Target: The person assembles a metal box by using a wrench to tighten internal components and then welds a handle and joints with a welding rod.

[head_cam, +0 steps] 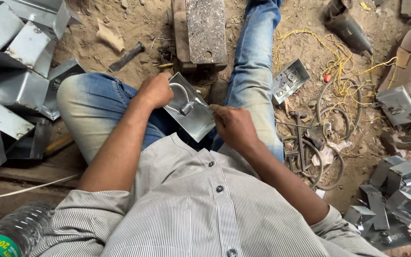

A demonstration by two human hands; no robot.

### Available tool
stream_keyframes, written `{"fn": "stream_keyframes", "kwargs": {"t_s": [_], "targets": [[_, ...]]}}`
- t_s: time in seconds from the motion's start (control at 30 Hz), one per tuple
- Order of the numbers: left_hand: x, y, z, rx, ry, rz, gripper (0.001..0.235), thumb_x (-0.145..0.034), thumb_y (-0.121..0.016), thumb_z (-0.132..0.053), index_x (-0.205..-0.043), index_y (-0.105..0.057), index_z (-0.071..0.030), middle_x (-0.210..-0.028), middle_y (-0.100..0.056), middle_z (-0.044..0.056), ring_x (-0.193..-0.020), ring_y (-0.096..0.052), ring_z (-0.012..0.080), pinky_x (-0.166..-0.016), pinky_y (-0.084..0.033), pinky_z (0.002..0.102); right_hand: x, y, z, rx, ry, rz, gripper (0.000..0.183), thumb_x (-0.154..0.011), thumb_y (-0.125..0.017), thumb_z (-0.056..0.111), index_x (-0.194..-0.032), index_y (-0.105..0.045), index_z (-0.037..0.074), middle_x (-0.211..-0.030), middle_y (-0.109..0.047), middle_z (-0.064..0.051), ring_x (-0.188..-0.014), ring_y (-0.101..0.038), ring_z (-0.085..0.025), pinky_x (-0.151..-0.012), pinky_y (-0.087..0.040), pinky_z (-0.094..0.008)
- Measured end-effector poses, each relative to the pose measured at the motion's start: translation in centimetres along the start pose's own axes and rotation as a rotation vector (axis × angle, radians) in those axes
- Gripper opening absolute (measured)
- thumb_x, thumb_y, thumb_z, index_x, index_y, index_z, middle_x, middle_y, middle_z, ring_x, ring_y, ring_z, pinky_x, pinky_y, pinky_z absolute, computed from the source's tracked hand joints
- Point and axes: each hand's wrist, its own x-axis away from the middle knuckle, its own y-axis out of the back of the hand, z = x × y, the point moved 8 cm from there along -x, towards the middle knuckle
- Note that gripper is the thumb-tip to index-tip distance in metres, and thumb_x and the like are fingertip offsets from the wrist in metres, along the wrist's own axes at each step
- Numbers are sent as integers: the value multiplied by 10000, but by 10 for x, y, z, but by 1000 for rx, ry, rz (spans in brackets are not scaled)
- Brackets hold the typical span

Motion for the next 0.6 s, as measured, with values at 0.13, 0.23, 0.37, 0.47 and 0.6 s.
{"fn": "stream_keyframes", "kwargs": {"t_s": [0.13,0.23,0.37,0.47,0.6], "targets": [[4,0,-1,57,43,41,397,-842,-582,-53,-1234,-646,-46,-1219,-671,263,-1183,-625,423,-1017,-489,488,-2,4,7,-23,69,-59,257,-915,-638,90,-1149,-726,31,-933,-738,-192,-717,-725,-343,-675,-590,-431],[3,3,-2,51,33,27,396,-851,-573,-52,-1240,-652,-41,-1226,-669,269,-1191,-619,427,-1022,-488,488,-5,-9,10,50,43,12,243,-908,-631,73,-1123,-739,41,-872,-730,-198,-721,-710,-375,-658,-568,-476],[1,-1,4,44,47,31,400,-852,-558,-45,-1239,-657,-33,-1233,-669,271,-1196,-622,426,-1025,-490,488,-8,-10,14,65,63,30,221,-931,-639,93,-1128,-721,36,-865,-729,-199,-709,-705,-380,-654,-562,-484],[-3,-3,7,20,58,26,387,-857,-567,-71,-1231,-650,-13,-1231,-661,282,-1189,-615,438,-1021,-488,489,-12,-19,8,106,11,147,239,-929,-636,119,-1141,-718,45,-834,-725,-198,-703,-706,-379,-652,-560,-491],[-6,-4,6,-6,54,38,379,-855,-563,-71,-1216,-663,-10,-1232,-663,281,-1198,-612,438,-1028,-483,494,-7,-24,4,91,17,131,261,-943,-609,113,-1174,-713,52,-869,-724,-204,-722,-706,-386,-658,-561,-498]]}}
